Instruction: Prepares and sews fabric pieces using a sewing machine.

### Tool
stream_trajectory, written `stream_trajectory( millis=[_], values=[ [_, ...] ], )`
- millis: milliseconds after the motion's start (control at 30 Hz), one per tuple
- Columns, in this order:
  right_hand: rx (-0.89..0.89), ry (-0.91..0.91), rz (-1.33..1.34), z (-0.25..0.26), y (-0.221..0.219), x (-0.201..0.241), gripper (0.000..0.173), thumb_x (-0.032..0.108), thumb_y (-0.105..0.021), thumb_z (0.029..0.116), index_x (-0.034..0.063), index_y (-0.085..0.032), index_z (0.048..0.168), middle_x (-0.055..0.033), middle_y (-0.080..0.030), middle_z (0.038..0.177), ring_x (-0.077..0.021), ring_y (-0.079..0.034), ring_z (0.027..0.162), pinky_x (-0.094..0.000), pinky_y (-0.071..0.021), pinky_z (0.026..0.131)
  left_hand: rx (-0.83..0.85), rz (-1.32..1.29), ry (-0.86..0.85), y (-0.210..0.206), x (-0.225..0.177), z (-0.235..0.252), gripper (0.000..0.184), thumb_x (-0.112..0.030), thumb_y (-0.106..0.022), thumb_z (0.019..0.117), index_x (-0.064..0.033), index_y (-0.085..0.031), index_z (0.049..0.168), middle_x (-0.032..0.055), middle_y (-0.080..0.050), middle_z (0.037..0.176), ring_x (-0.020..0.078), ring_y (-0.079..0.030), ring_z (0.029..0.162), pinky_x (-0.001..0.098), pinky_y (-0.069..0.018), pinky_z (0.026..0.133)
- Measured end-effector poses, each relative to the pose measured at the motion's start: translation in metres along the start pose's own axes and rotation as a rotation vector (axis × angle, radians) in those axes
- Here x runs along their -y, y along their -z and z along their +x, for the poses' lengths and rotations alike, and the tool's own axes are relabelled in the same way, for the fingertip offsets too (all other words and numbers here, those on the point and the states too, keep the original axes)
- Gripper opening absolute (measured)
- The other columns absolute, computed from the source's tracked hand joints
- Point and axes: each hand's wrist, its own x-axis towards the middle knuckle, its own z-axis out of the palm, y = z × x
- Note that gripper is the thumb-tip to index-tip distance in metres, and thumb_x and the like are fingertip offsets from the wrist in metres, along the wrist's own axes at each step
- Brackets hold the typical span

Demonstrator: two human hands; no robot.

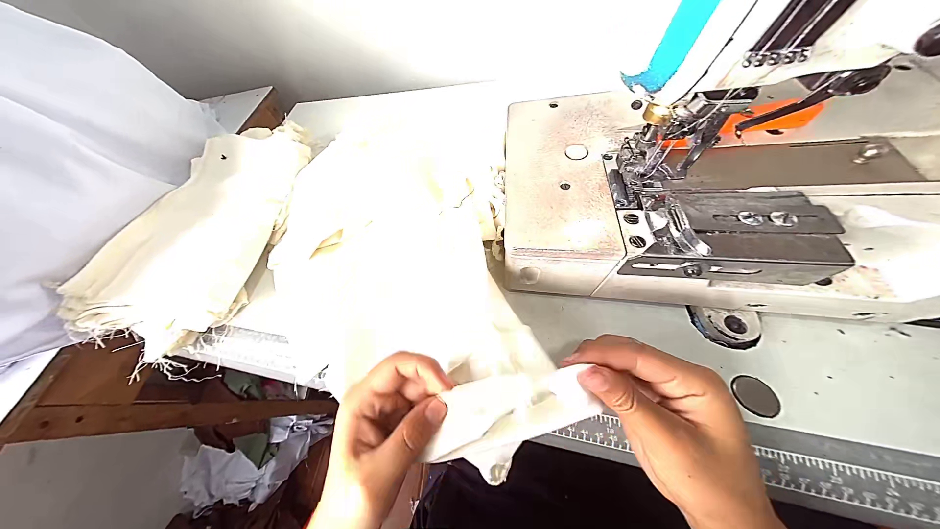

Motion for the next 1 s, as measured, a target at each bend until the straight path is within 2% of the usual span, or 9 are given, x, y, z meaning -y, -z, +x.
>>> stream_trajectory(
  millis=[133,300,400,600,700,767,800,900,1000],
  values=[
    [0.046,0.055,-0.197,0.003,-0.003,0.001,0.013,0.022,-0.058,0.1045,0.0152,-0.068,0.110,0.0134,-0.071,0.094,0.0086,-0.064,0.087,-0.0096,-0.0540,0.079,0.024,-0.170,0.032,0.018,0.009,0.016,0.021,-0.016,-0.063,0.0991,-0.0168,-0.069,0.120,-0.0043,-0.077,0.097,-0.0011,-0.071,0.084,0.0153,-0.0570,0.076],
    [0.120,0.181,-0.379,0.001,0.005,-0.010,0.020,0.027,-0.056,0.1065,0.0172,-0.071,0.115,0.0058,-0.068,0.099,0.0059,-0.062,0.093,-0.0094,-0.0505,0.082,0.029,0.371,-0.099,0.028,-0.002,0.010,0.018,-0.026,-0.058,0.1040,-0.0202,-0.075,0.108,-0.0121,-0.075,0.103,-0.0046,-0.068,0.096,0.0148,-0.0560,0.086],
    [0.114,0.206,-0.495,-0.004,0.002,-0.012,0.026,0.033,-0.069,0.0986,0.0272,-0.074,0.124,0.0012,-0.060,0.098,0.0040,-0.056,0.093,-0.0066,-0.0450,0.082,0.027,0.714,-0.173,0.016,-0.007,0.001,0.024,-0.032,-0.068,0.1001,-0.0152,-0.075,0.116,-0.0025,-0.069,0.098,-0.0026,-0.063,0.093,0.0122,-0.0524,0.081],
    [0.019,0.271,-0.745,-0.007,-0.008,-0.011,0.024,0.020,-0.058,0.1042,0.0205,-0.075,0.121,-0.0056,-0.058,0.095,-0.0013,-0.056,0.091,-0.0058,-0.0425,0.083,-0.231,1.135,-0.293,-0.016,0.003,-0.008,0.017,-0.015,-0.066,0.0979,-0.0074,-0.079,0.107,0.0069,-0.056,0.081,0.0025,-0.054,0.078,0.0071,-0.0408,0.072],
    [0.022,0.245,-0.764,-0.009,-0.014,-0.007,0.022,0.023,-0.060,0.1025,0.0123,-0.079,0.110,-0.0067,-0.070,0.085,-0.0065,-0.064,0.083,-0.0120,-0.0494,0.078,-0.304,1.055,-0.393,-0.014,0.012,0.002,0.017,-0.017,-0.058,0.1041,-0.0149,-0.073,0.112,-0.0005,-0.060,0.102,-0.0001,-0.057,0.096,0.0105,-0.0459,0.088],
    [0.027,0.174,-0.723,-0.008,-0.021,0.002,0.021,0.020,-0.063,0.1002,0.0056,-0.079,0.102,-0.0086,-0.073,0.078,-0.0104,-0.066,0.070,-0.0181,-0.0512,0.069,-0.269,0.855,-0.437,-0.013,0.017,0.022,0.022,-0.025,-0.051,0.1083,-0.0210,-0.072,0.116,-0.0076,-0.072,0.121,0.0064,-0.064,0.120,0.0275,-0.0500,0.107],
    [0.032,0.115,-0.652,-0.006,-0.024,0.008,0.021,0.017,-0.063,0.0999,0.0017,-0.077,0.101,-0.0098,-0.074,0.077,-0.0100,-0.068,0.068,-0.0190,-0.0529,0.067,-0.277,0.731,-0.455,-0.019,0.016,0.036,0.023,-0.026,-0.051,0.1087,-0.0204,-0.073,0.112,-0.0083,-0.075,0.114,0.0088,-0.068,0.116,0.0315,-0.0531,0.107],
    [-0.005,-0.074,-0.304,-0.002,-0.029,0.022,0.019,0.005,-0.060,0.1009,-0.0078,-0.073,0.104,-0.0094,-0.074,0.080,-0.0044,-0.069,0.068,-0.0176,-0.0565,0.065,-0.267,0.827,-0.561,-0.045,0.002,0.080,0.018,-0.022,-0.050,0.1087,-0.0149,-0.066,0.106,-0.0096,-0.067,0.094,-0.0064,-0.064,0.088,0.0103,-0.0524,0.080],
    [-0.099,-0.190,-0.133,0.008,-0.023,0.032,0.021,0.008,-0.053,0.1044,-0.0025,-0.069,0.097,0.0034,-0.071,0.076,0.0044,-0.063,0.065,-0.0142,-0.0529,0.061,-0.120,1.182,-0.704,-0.060,-0.008,0.137,0.017,-0.010,-0.060,0.1002,-0.0058,-0.076,0.102,0.0053,-0.072,0.091,0.0085,-0.066,0.082,0.0198,-0.0507,0.070]
  ],
)
